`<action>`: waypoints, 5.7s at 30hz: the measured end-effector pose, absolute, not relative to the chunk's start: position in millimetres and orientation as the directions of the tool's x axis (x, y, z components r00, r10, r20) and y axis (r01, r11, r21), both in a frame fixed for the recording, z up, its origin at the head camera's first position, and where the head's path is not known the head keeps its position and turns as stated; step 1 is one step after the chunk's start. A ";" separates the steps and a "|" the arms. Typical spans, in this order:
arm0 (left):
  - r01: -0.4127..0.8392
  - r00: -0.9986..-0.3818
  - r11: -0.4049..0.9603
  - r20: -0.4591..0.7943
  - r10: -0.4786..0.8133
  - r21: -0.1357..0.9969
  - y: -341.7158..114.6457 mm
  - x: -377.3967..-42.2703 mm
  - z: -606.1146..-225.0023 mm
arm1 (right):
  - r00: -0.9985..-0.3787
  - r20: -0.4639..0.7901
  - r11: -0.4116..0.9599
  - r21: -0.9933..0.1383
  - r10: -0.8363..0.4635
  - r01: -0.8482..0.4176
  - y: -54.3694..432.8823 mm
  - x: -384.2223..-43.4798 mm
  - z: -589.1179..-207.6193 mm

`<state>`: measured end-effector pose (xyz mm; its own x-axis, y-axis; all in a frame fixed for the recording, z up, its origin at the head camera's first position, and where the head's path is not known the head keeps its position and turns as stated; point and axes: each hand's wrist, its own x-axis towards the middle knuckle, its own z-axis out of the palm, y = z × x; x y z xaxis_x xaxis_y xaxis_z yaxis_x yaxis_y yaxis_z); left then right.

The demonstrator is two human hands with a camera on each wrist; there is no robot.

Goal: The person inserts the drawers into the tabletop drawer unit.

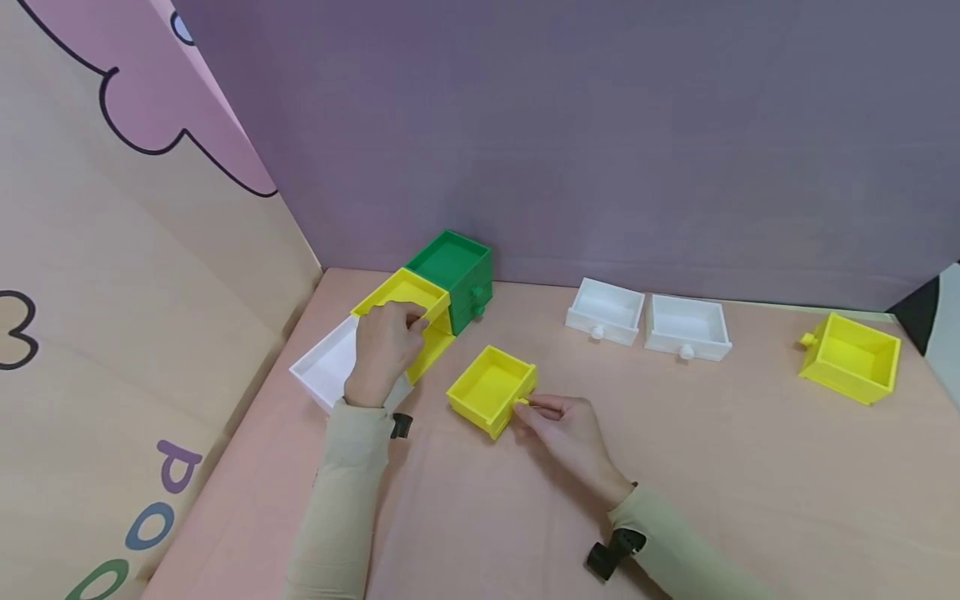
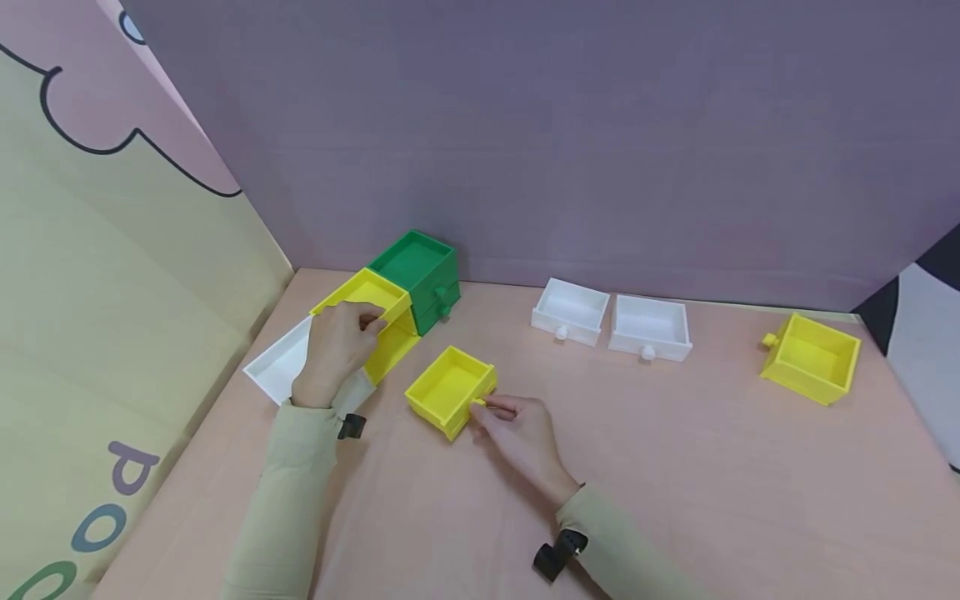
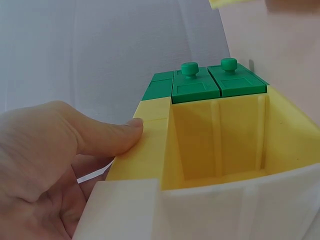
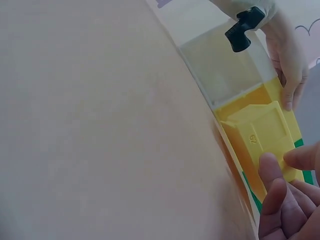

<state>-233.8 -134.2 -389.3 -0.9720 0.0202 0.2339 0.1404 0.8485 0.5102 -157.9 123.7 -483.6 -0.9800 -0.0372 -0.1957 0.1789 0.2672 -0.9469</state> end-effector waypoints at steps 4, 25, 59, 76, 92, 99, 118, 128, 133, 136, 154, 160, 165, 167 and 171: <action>0.138 -0.972 0.848 0.234 0.017 0.512 -133.8 -233.7 -389.5 | -0.977 -0.212 0.262 -0.945 -0.035 0.196 113.5 -163.6 -482.9; 0.097 -0.982 0.850 0.191 -0.004 0.517 -133.9 -234.9 -390.4 | -0.984 -0.170 0.186 -0.970 -0.060 0.157 68.0 -190.8 -489.7; 0.097 -0.980 0.858 0.198 -0.006 0.505 -131.1 -235.7 -390.3 | -0.986 -0.123 0.469 -0.882 -0.115 0.055 60.3 -210.5 -487.3; 0.128 -0.969 0.863 0.246 0.004 0.489 -132.4 -235.1 -391.6 | -0.986 0.052 0.549 -0.825 -0.158 -0.132 63.7 -211.3 -485.9; 0.122 -0.975 0.854 0.224 0.007 0.506 -129.1 -235.2 -393.6 | -0.989 0.036 0.527 -0.843 -0.147 -0.108 58.9 -221.8 -487.6; 0.104 -0.979 0.854 0.205 -0.003 0.510 -129.0 -234.9 -393.4 | -0.988 0.008 0.494 -0.866 -0.152 -0.083 56.5 -227.0 -490.5; 0.127 -0.974 0.864 0.227 0.015 0.488 -133.5 -235.7 -390.5 | -0.992 -0.020 0.459 -0.887 -0.126 -0.041 36.9 -237.5 -491.1; 0.139 -0.972 0.859 0.232 0.024 0.493 -133.2 -236.5 -392.0 | -0.990 -0.033 0.434 -0.900 -0.137 -0.030 30.5 -243.8 -489.5; 0.144 -0.971 0.853 0.237 0.025 0.501 -134.0 -236.4 -392.6 | -0.990 -0.036 0.417 -0.908 -0.138 -0.025 26.0 -246.6 -489.0; 0.141 -0.972 0.852 0.234 0.022 0.504 -134.7 -236.3 -392.8 | -0.990 -0.042 0.411 -0.912 -0.134 -0.017 22.8 -248.1 -489.8; 0.147 -0.969 0.852 0.248 0.021 0.503 -135.2 -237.1 -392.0 | -0.991 -0.047 0.358 -0.934 -0.126 -0.001 14.9 -252.1 -491.0; 0.133 -0.973 0.852 0.230 0.015 0.506 -134.0 -236.3 -393.0 | -0.990 -0.068 0.345 -0.938 -0.123 0.022 16.4 -251.5 -494.3; 0.130 -0.973 0.853 0.230 0.013 0.505 -133.8 -237.0 -393.5 | -0.989 -0.073 0.318 -0.948 -0.131 0.028 19.0 -251.1 -494.1; 0.129 -0.974 0.855 0.228 0.013 0.503 -133.9 -236.8 -393.5 | -0.988 -0.068 0.305 -0.952 -0.137 0.024 20.2 -251.1 -493.9; 0.124 -0.975 0.856 0.221 0.011 0.502 -133.8 -236.7 -393.0 | -0.987 -0.064 0.288 -0.957 -0.144 0.020 23.2 -249.7 -493.2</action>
